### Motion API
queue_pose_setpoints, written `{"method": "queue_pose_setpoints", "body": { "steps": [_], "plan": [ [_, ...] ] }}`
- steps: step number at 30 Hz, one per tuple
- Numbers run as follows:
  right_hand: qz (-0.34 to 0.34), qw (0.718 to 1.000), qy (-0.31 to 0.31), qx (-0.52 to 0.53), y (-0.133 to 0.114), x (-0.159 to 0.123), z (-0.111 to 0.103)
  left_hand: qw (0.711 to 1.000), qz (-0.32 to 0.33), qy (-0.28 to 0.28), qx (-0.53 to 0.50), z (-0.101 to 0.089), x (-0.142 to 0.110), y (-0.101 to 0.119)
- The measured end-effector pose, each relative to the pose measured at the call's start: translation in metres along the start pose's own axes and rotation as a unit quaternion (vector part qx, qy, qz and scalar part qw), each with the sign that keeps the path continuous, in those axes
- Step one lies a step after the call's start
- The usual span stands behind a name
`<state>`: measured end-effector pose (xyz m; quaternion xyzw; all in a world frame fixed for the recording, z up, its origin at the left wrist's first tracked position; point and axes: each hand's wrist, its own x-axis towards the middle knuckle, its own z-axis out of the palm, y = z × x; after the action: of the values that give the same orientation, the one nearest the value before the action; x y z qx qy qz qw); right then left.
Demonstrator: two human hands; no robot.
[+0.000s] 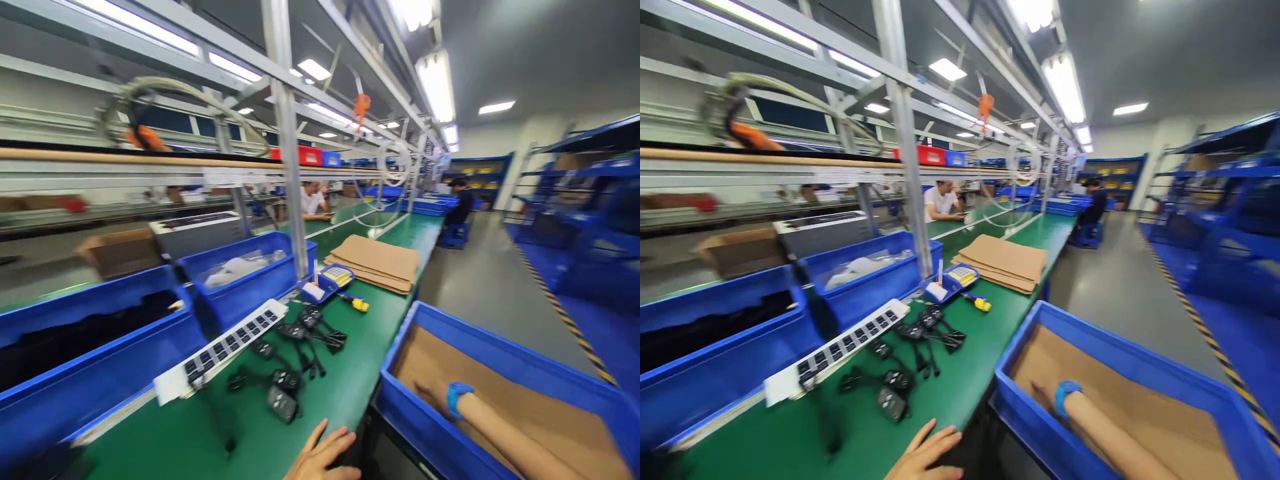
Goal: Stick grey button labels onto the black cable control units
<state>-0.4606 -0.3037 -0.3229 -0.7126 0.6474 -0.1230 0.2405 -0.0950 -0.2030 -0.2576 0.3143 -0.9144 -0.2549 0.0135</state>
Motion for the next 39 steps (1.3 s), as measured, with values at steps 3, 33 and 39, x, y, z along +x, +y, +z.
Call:
{"method": "queue_pose_setpoints", "body": {
  "steps": [3, 33, 39],
  "plan": [
    [-0.055, 0.994, -0.078, -0.057, -0.027, 0.020, -0.019, 0.993, -0.072, 0.087, -0.037, -0.032, -0.017, 0.009],
    [-0.322, 0.872, 0.126, 0.348, -0.272, -0.009, -0.019, 0.807, -0.317, 0.420, -0.267, -0.111, -0.125, 0.028],
    [-0.308, 0.889, 0.140, 0.309, -0.280, 0.007, -0.050, 0.645, -0.323, 0.452, -0.525, -0.085, -0.096, 0.022]
  ]
}}
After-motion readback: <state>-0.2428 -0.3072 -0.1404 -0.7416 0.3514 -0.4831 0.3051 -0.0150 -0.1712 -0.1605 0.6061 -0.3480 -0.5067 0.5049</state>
